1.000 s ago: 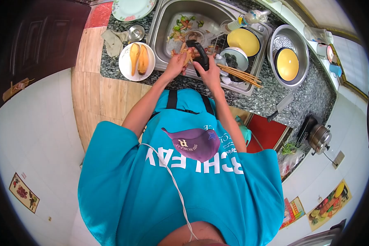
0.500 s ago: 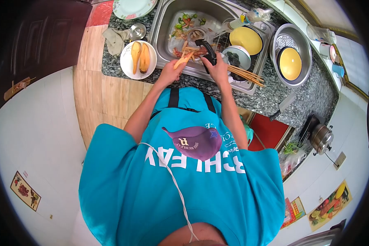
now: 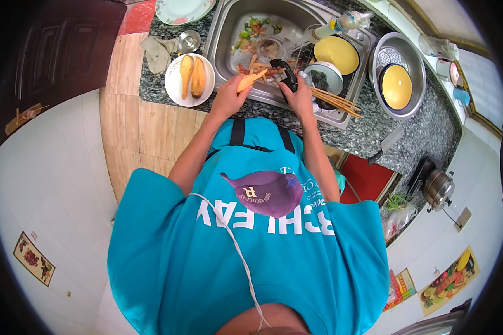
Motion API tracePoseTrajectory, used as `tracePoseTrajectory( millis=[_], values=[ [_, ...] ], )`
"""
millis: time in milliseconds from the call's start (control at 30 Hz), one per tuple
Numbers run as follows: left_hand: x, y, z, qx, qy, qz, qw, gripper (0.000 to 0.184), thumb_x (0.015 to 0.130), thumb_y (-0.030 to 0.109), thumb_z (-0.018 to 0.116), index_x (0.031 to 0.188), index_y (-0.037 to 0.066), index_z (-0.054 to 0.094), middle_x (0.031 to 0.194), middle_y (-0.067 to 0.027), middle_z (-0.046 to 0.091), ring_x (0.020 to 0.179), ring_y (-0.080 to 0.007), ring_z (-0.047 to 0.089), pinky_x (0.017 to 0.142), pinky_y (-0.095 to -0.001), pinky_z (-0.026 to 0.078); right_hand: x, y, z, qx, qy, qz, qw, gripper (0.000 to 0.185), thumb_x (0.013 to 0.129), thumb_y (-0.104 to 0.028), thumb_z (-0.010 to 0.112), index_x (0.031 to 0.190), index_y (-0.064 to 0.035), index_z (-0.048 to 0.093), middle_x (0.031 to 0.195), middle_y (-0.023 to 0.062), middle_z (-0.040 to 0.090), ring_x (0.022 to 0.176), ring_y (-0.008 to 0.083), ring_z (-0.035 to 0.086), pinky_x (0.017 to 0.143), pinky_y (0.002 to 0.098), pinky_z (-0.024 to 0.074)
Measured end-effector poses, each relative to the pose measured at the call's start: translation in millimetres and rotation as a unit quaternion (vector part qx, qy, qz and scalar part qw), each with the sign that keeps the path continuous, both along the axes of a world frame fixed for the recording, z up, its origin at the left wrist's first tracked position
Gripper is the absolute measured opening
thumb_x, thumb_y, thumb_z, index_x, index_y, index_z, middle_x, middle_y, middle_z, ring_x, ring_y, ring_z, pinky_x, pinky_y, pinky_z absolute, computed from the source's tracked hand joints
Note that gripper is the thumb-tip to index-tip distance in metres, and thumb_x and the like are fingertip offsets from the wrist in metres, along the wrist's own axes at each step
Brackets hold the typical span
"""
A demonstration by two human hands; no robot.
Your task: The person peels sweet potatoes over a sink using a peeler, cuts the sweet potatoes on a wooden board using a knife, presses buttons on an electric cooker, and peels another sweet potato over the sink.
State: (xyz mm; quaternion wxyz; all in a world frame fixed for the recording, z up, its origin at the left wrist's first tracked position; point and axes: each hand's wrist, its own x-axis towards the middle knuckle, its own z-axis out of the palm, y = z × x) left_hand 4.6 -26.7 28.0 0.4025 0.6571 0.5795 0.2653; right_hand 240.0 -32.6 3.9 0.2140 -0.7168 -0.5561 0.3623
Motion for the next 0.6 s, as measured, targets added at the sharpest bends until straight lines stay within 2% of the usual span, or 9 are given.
tracePoseTrajectory(
  millis=[133,200,233,300,333,400,433,533,600],
  values=[
    [1.0,1.8,-16.5,-0.005,0.018,-0.002,1.0,0.038,0.089,0.026,0.066,0.115,-0.001,0.06,0.097,-0.0238,0.068,0.091,-0.0444,0.064,0.078,-0.0461,0.051,-20.3,-2.3,24.0,-0.002,0.072,0.02,0.997,0.049,0.083,-0.036,0.077,0.11,-0.0005,0.056,0.078,0.0241,0.067,0.076,0.0416,0.068,0.063,0.0442,0.0521],
    [3.6,0.7,-27.7,-0.054,0.006,0.021,0.998,0.037,0.09,0.026,0.068,0.113,-0.002,0.061,0.093,-0.021,0.069,0.079,-0.031,0.07,0.065,-0.0384,0.052,-33.7,-4.9,30.0,0.008,0.101,0.061,0.993,0.048,0.082,-0.036,0.078,0.107,-0.0012,0.056,0.077,0.0248,0.066,0.075,0.0428,0.067,0.061,0.0442,0.0509],
    [3.4,0.2,-32.4,-0.055,0.006,0.021,0.998,0.037,0.09,0.026,0.068,0.113,-0.002,0.061,0.093,-0.021,0.069,0.079,-0.031,0.07,0.065,-0.0384,0.052,-33.2,-5.4,28.9,0.006,0.101,0.06,0.993,0.048,0.082,-0.036,0.078,0.107,-0.0012,0.056,0.077,0.0248,0.066,0.075,0.0428,0.067,0.061,0.0442,0.0509],
    [1.8,-0.3,-38.4,-0.175,-0.107,-0.007,0.979,0.033,0.093,0.026,0.067,0.112,-0.001,0.062,0.08,-0.0103,0.065,0.063,-0.0145,0.062,0.051,-0.0292,0.046,-31.1,-3.5,23.7,0.014,0.106,0.048,0.993,0.048,0.082,-0.036,0.078,0.104,-0.0006,0.055,0.077,0.0249,0.066,0.075,0.0439,0.066,0.061,0.0449,0.0504],
    [0.1,-1.7,-39.4,-0.174,-0.107,-0.007,0.979,0.033,0.093,0.026,0.067,0.112,-0.001,0.062,0.08,-0.0103,0.065,0.063,-0.0145,0.062,0.051,-0.0292,0.046,-26.2,-2.5,19.9,0.025,0.088,0.053,0.994,0.048,0.083,-0.037,0.077,0.103,0.0007,0.055,0.077,0.0255,0.066,0.075,0.0438,0.066,0.061,0.0455,0.0501],
    [-2.3,-9.5,-38.0,-0.312,-0.311,0.068,0.895,0.027,0.096,0.027,0.064,0.105,0.002,0.062,0.071,-0.004,0.059,0.055,-0.0087,0.054,0.047,-0.0235,0.042,-11.8,-3.3,7.3,0.002,0.047,0.016,0.999,0.048,0.083,-0.037,0.076,0.102,0.0011,0.055,0.077,0.0256,0.066,0.074,0.0436,0.066,0.06,0.0457,0.05],
    [-3.0,-7.9,-34.8,-0.311,-0.31,0.067,0.896,0.027,0.096,0.027,0.064,0.105,0.002,0.062,0.071,-0.004,0.059,0.055,-0.0087,0.054,0.047,-0.0235,0.042,-5.6,-2.6,2.6,-0.018,0.008,-0.021,1.0,0.048,0.083,-0.038,0.076,0.101,0.0015,0.055,0.077,0.0256,0.066,0.074,0.0433,0.067,0.06,0.046,0.0499],
    [-4.0,-8.0,-32.3,-0.333,-0.342,0.093,0.874,0.021,0.099,0.023,0.06,0.107,0.004,0.06,0.071,0.0004,0.052,0.055,-0.0061,0.048,0.046,-0.0196,0.037,-8.8,-1.4,9.8,-0.032,0.024,-0.026,0.999,0.05,0.084,-0.039,0.075,0.106,0.0019,0.057,0.078,0.0248,0.067,0.074,0.0432,0.067,0.063,0.046,0.0507],
    [2.5,-9.3,-33.1,-0.359,-0.336,0.13,0.861,0.027,0.101,0.03,0.056,0.104,0.003,0.06,0.072,-0.0012,0.055,0.056,-0.007,0.05,0.045,-0.021,0.038,-18.4,-1.9,12.5,-0.034,0.055,-0.03,0.997,0.052,0.084,-0.04,0.074,0.112,0.0021,0.059,0.08,0.0246,0.068,0.077,0.0441,0.067,0.066,0.0466,0.0513]
  ],
)
